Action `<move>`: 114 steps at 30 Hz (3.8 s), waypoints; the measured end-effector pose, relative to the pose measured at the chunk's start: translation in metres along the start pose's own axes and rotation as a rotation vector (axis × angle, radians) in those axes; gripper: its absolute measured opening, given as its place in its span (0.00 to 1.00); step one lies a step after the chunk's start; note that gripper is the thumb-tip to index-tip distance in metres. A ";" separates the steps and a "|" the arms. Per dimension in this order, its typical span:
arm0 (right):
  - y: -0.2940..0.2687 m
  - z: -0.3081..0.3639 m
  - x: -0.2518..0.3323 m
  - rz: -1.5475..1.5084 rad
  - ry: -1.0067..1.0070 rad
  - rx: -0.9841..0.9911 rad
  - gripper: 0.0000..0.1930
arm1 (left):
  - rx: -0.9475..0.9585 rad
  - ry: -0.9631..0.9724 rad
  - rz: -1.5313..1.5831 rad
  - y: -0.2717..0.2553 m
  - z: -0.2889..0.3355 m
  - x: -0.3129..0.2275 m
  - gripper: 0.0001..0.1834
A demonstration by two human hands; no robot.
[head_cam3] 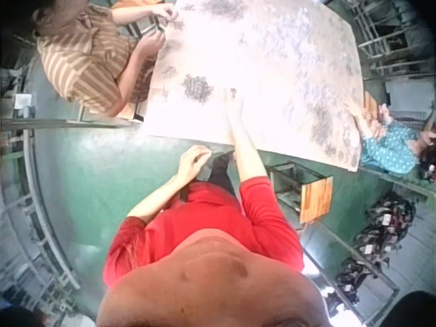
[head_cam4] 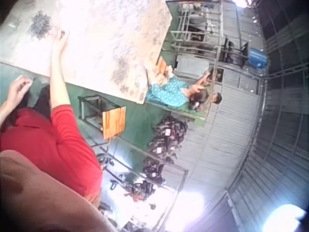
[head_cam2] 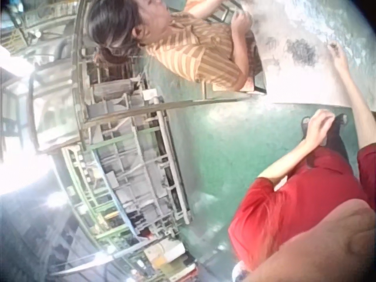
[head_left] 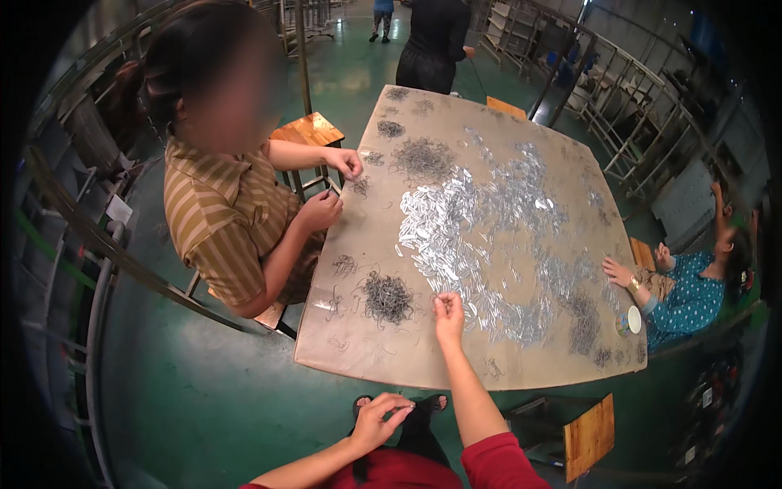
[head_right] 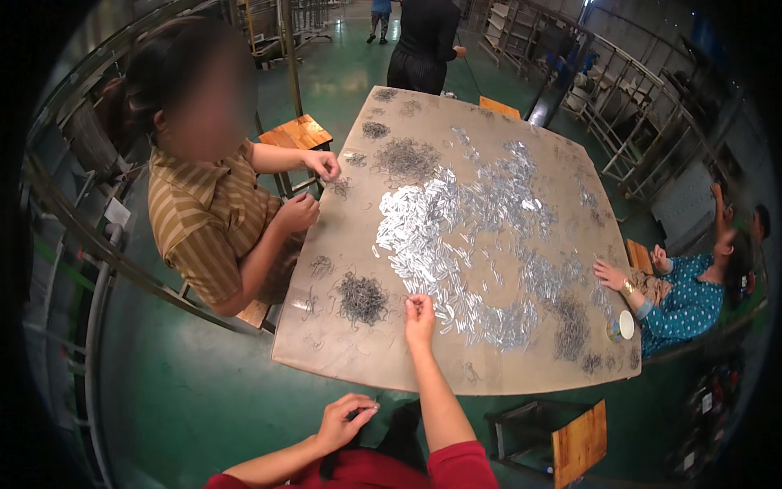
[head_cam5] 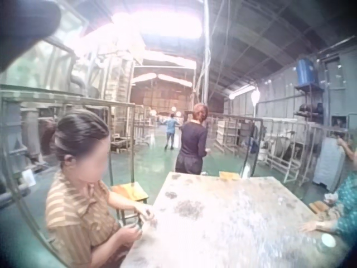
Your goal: The person picks up individual small metal links and wire segments from a table and threads the wire through the links to form a chain.
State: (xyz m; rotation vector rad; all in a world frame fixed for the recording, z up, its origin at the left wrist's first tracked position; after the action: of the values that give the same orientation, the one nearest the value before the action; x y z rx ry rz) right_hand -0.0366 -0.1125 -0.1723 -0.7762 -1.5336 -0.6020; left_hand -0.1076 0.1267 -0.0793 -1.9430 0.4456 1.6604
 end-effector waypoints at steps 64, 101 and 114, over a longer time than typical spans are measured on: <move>-0.067 0.195 0.124 0.145 0.198 -0.165 0.04 | 0.210 0.195 0.072 0.025 -0.022 0.004 0.07; -0.070 0.190 0.117 0.399 -0.068 -0.112 0.05 | 0.337 -0.475 0.352 0.042 -0.049 0.006 0.05; -0.041 0.191 0.105 0.520 -0.158 0.051 0.06 | 0.135 -0.168 0.041 0.005 -0.026 0.009 0.05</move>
State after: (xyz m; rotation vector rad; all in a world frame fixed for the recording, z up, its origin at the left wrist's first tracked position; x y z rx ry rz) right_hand -0.1925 0.0205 -0.0872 -1.1523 -1.4030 -0.1173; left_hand -0.0880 0.1085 -0.0861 -1.6925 0.5208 1.7552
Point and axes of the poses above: each hand's wrist, its own z-axis away from the middle knuckle, its own y-axis out of the palm, x = y × z, the point moved 2 cm from there along -z, towards the middle knuckle, and after that the axes turned 2 degrees about -x, right-handed, at the moved point
